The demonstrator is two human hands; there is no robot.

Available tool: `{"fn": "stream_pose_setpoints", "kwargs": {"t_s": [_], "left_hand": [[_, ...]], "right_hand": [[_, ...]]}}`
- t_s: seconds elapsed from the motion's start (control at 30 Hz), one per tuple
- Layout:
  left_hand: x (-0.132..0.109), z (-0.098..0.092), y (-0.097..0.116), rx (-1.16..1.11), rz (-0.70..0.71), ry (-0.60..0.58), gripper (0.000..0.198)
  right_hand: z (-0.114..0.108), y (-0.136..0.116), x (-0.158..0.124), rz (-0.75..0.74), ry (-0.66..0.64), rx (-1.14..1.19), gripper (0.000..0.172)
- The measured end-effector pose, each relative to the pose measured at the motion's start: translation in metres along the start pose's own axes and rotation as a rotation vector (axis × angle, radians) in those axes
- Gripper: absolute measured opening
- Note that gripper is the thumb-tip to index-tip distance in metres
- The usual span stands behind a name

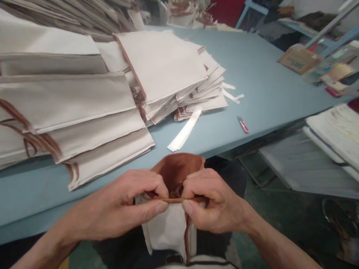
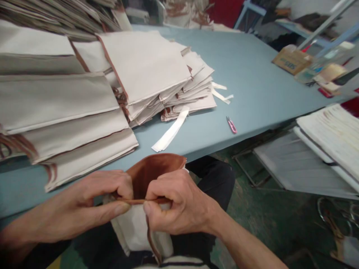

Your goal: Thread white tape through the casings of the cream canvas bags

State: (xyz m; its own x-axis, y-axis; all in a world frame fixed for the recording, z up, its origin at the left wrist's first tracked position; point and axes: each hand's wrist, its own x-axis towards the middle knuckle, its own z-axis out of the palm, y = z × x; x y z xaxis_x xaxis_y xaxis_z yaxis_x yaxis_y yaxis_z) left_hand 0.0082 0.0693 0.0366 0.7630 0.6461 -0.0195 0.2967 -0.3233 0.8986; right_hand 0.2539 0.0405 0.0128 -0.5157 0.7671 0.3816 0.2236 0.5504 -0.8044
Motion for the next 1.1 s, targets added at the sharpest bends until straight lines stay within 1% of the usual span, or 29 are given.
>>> {"fn": "stream_pose_setpoints", "kwargs": {"t_s": [0.07,0.13,0.23,0.37,0.47,0.63,0.77,0.9,1.03,1.1], "left_hand": [[-0.003,-0.003,-0.003,-0.004,-0.048,0.011,0.023],[-0.006,-0.006,-0.008,-0.063,-0.097,-0.001,0.026],[-0.006,-0.008,-0.016,-0.138,-0.148,-0.042,0.021],[-0.001,-0.003,-0.017,-0.193,-0.141,-0.088,0.011],[0.004,0.003,-0.014,-0.219,-0.14,-0.066,0.014],[0.006,0.011,-0.007,-0.262,-0.15,-0.027,0.018],[0.005,0.015,-0.009,-0.276,-0.183,-0.008,0.019],[0.005,0.019,-0.009,-0.274,-0.223,0.057,0.018],[0.004,0.022,-0.003,-0.218,-0.186,0.108,0.017],[0.003,0.022,0.0,-0.182,-0.178,0.11,0.017]], "right_hand": [[-0.01,0.0,-0.004,0.02,-0.012,-0.001,0.023],[-0.019,0.003,-0.009,0.064,-0.011,-0.016,0.023],[-0.025,0.017,-0.019,0.149,0.051,-0.077,0.024],[-0.014,0.038,-0.031,0.324,0.111,-0.002,0.025],[-0.003,0.045,-0.036,0.376,0.113,0.028,0.027],[0.006,0.047,-0.033,0.41,0.097,0.071,0.028],[0.011,0.052,-0.032,0.424,0.074,0.098,0.03],[0.012,0.055,-0.032,0.417,0.073,0.096,0.027],[0.007,0.045,-0.027,0.378,0.056,0.079,0.015],[0.005,0.035,-0.021,0.306,0.037,0.067,0.017]]}}
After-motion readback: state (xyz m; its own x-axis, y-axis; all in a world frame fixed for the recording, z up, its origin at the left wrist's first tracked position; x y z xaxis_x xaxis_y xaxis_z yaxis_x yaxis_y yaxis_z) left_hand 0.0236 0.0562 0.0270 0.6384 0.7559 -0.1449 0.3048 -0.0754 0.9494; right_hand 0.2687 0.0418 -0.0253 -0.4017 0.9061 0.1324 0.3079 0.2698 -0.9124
